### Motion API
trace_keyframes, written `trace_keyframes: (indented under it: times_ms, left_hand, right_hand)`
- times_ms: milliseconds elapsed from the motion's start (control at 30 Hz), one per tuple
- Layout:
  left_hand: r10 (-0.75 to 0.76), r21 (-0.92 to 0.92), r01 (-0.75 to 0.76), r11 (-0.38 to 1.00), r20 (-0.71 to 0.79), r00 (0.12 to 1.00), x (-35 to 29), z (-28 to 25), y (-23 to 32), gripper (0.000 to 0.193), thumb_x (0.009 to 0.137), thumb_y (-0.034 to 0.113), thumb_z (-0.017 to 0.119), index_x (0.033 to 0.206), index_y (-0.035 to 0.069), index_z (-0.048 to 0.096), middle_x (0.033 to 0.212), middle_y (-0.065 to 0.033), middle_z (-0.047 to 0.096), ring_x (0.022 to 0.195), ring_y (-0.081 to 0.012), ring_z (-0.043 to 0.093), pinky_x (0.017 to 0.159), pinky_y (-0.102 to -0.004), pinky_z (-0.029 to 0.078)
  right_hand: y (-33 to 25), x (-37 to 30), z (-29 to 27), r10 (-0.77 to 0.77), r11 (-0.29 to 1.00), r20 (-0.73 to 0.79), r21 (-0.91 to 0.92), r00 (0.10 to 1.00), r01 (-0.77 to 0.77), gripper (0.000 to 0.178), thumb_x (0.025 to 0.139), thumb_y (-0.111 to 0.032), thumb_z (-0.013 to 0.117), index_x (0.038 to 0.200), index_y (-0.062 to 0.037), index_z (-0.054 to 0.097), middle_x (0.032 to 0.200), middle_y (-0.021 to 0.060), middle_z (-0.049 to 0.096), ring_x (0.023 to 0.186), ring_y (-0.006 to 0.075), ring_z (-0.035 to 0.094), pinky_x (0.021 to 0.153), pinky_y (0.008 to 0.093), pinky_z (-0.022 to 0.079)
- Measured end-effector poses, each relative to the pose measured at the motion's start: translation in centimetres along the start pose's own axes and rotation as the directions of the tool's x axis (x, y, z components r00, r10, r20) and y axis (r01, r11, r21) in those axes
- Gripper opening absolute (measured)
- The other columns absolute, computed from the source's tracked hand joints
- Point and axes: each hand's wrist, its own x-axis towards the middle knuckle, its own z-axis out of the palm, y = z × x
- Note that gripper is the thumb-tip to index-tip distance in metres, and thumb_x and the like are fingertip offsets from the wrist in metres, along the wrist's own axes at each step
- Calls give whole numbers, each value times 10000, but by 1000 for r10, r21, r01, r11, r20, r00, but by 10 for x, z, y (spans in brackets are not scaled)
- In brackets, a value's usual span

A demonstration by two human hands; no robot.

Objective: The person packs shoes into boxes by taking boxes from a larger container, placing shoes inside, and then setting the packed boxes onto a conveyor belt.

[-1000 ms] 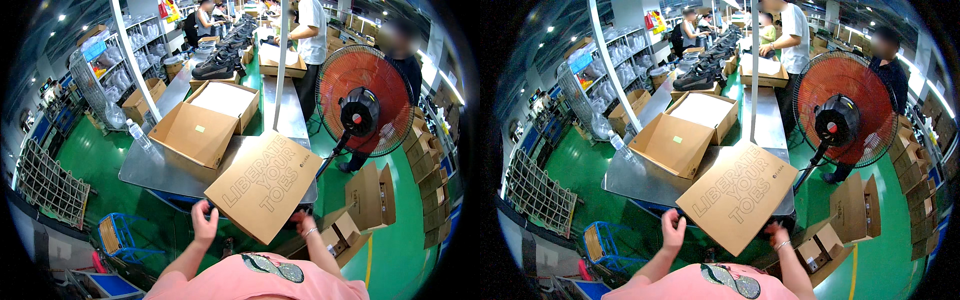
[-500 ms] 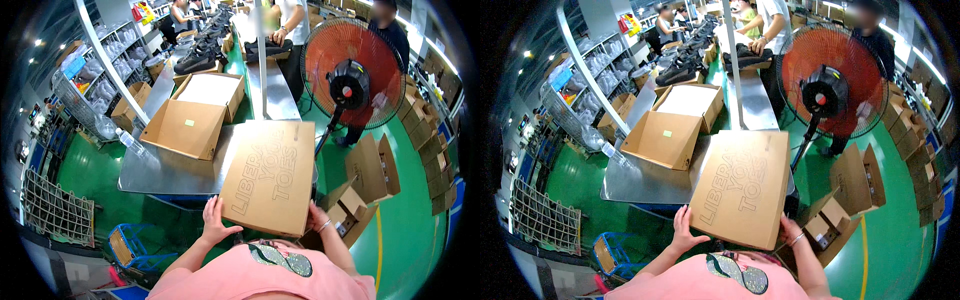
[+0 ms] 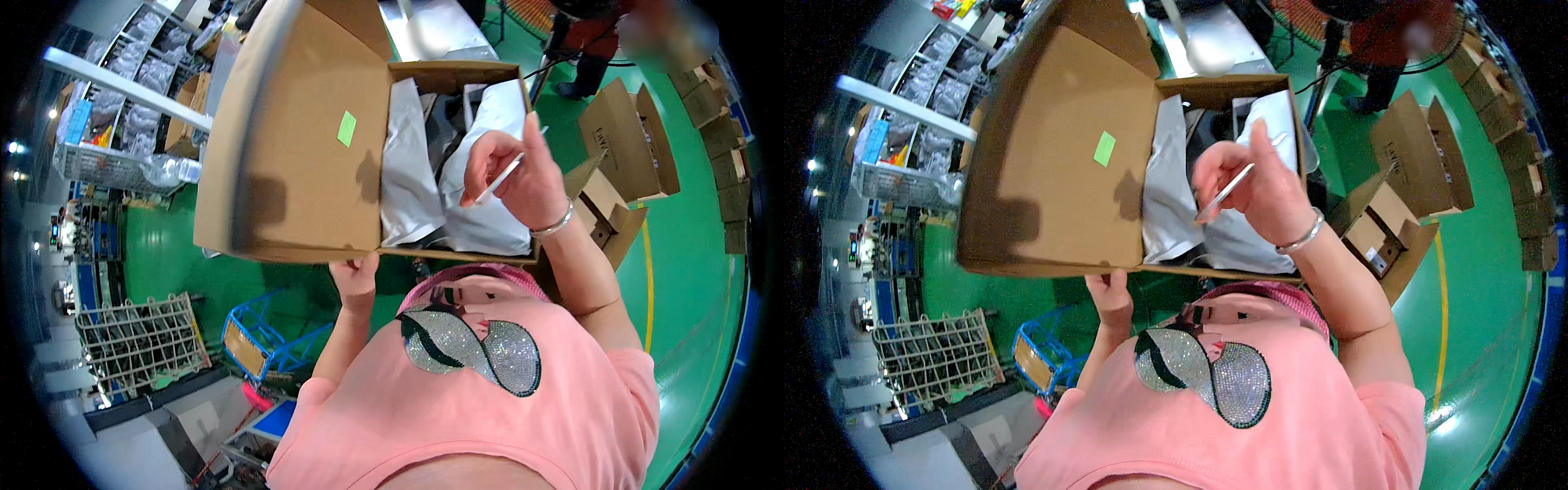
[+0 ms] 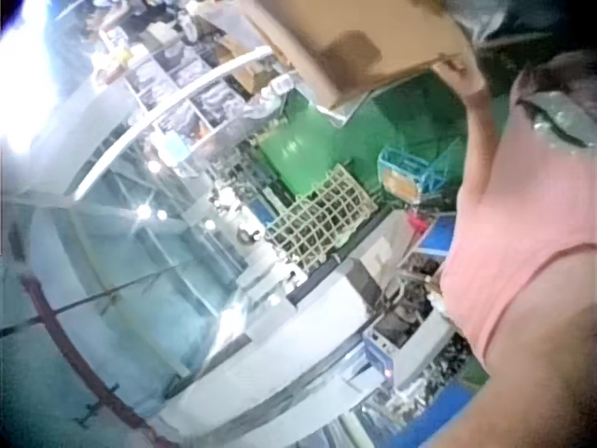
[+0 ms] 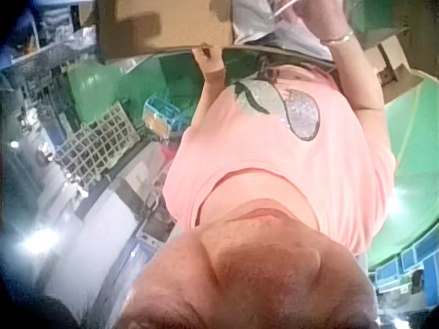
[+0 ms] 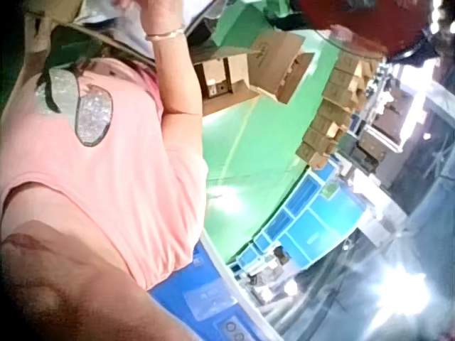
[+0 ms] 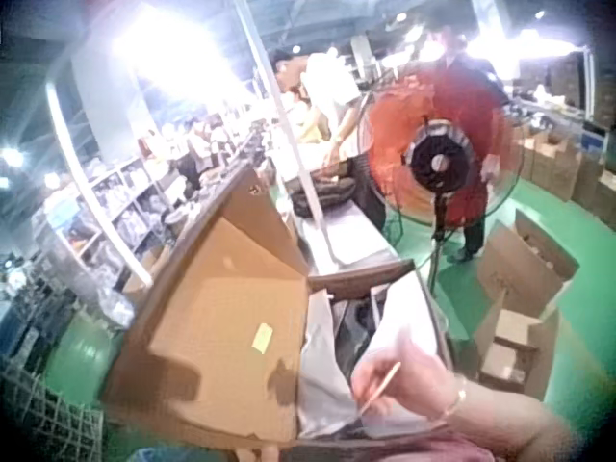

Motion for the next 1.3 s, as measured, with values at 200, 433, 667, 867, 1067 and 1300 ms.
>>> trace_keyframes:
  times_ms: [200, 433, 667, 867, 1067, 1300]
  left_hand:
    - [-339, -434, 298, 850, -18, 941, -4, -7, -4, 531, 770, 239, 484, 1191, 63, 214, 1112, -106, 404, 962, -215, 475, 754, -354, 450]
    - [-329, -494, 287, 821, 2, 944, -12, -4, 0, 509, 792, 283, 452, 1176, 39, 225, 1086, -126, 425, 935, -221, 504, 753, -323, 461]
    - [-336, -492, 298, 818, 12, 942, -14, -5, -5, 486, 814, 275, 420, 1178, 28, 214, 1083, -137, 420, 947, -223, 493, 787, -343, 441]
    - [-398, -439, 345, 830, -32, 917, -22, -11, -12, 427, 849, 377, 306, 1102, 41, 385, 1014, -68, 515, 904, -174, 513, 751, -325, 424]
    - [-429, -550, 459, 697, 193, 882, -43, -25, -5, 349, 814, 287, 456, 1105, 126, 351, 941, -43, 506, 864, -153, 506, 723, -357, 449]
    - [-70, -759, 116, 641, 93, 993, -13, -121, 6, 884, 547, 660, 509, 1237, 166, 260, 1255, -22, 301, 1132, -223, 310, 917, -410, 278]
  right_hand:
    - [68, 23, 17, 271, 932, 117, -280, 955, -230, 182, 802, -187, 498, 794, -5, 503, 682, 39, 538, 565, 76, 485, 519, 200, 411]
    - [123, 24, 12, 216, 895, 203, -433, 955, -109, 142, 779, -127, 535, 801, 13, 529, 700, 27, 555, 643, 76, 495, 574, 191, 406]
    - [129, 22, 6, 241, 848, 190, -518, 952, -111, 121, 772, -89, 533, 779, 32, 530, 696, 57, 565, 664, 83, 514, 604, 202, 420]
    - [92, 18, 6, 84, 811, -232, -549, 969, -202, 176, 775, -151, 496, 687, 2, 507, 639, 65, 561, 550, 86, 496, 489, 208, 395]
    - [7, -20, -35, -544, 608, -59, -716, 837, 344, 309, 866, -208, 334, 687, 3, 471, 711, 78, 496, 625, 131, 467, 578, 244, 384]
    - [-5, -101, -106, -501, 145, -315, -949, 806, -281, 222, 835, -202, 387, 921, -7, 448, 747, 165, 534, 670, 293, 520, 610, 331, 406]
